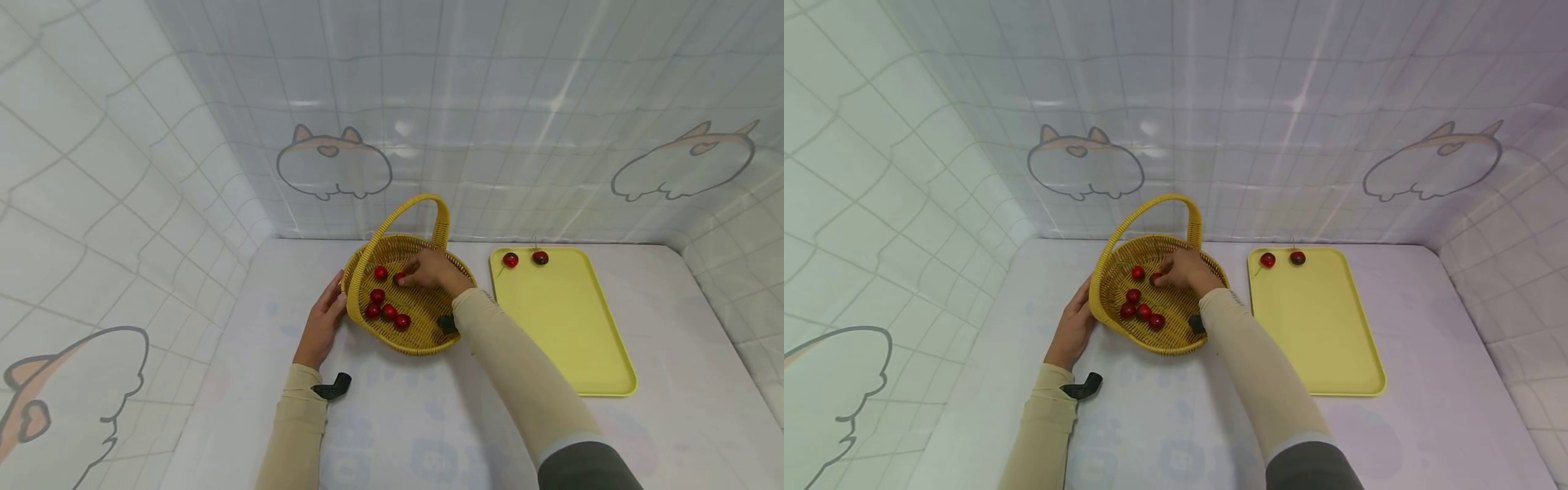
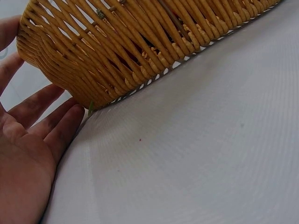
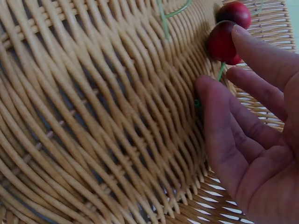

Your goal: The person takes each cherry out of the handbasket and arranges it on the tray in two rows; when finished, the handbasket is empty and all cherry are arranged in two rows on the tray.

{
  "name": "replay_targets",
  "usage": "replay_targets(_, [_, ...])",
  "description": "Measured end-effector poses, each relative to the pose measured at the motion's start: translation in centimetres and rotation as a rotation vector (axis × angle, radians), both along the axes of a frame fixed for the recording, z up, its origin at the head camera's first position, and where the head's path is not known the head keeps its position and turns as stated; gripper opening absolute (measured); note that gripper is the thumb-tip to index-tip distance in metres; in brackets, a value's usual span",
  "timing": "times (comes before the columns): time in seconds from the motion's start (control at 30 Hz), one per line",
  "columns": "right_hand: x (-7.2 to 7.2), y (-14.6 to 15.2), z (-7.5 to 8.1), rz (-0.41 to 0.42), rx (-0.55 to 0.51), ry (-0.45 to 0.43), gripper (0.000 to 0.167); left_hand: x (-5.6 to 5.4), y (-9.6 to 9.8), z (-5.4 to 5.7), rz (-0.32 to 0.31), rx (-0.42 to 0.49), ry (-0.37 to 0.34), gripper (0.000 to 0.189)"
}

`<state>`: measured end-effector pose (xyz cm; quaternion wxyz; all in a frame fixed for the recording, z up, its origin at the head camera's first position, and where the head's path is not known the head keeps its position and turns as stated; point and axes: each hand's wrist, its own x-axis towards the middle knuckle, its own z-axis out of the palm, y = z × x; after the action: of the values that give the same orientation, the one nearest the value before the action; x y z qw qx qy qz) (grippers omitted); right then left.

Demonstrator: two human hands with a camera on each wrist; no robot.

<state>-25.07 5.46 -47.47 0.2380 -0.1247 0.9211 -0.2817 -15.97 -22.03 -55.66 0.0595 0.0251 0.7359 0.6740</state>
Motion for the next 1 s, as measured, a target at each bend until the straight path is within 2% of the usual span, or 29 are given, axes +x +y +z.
replay_targets(0.13, [0.00, -0.01, -0.24, -0.026, -0.044, -0.037, 0.042, -0.03, 0.05, 0.02, 0.001, 0.001, 0.001, 0.056])
replay_targets(0.4, [-0.15, -0.13, -0.45, 0.070, -0.005, 0.036, 0.037, -0.08, 0.09, 0.11, 0.000, 0.018, -0.007, 0.057])
replay_targets(0.77, [-0.29, 0.15, -0.54, 0.091, -0.002, 0.061, 0.023, -0.22, -0.05, -0.06, -0.001, 0.012, -0.009, 0.057])
replay_targets(1.0, [-0.24, 0.43, -0.47, 0.110, -0.015, 0.056, 0.022, -0.14, -0.04, 0.13, -0.003, 0.027, -0.029, 0.058])
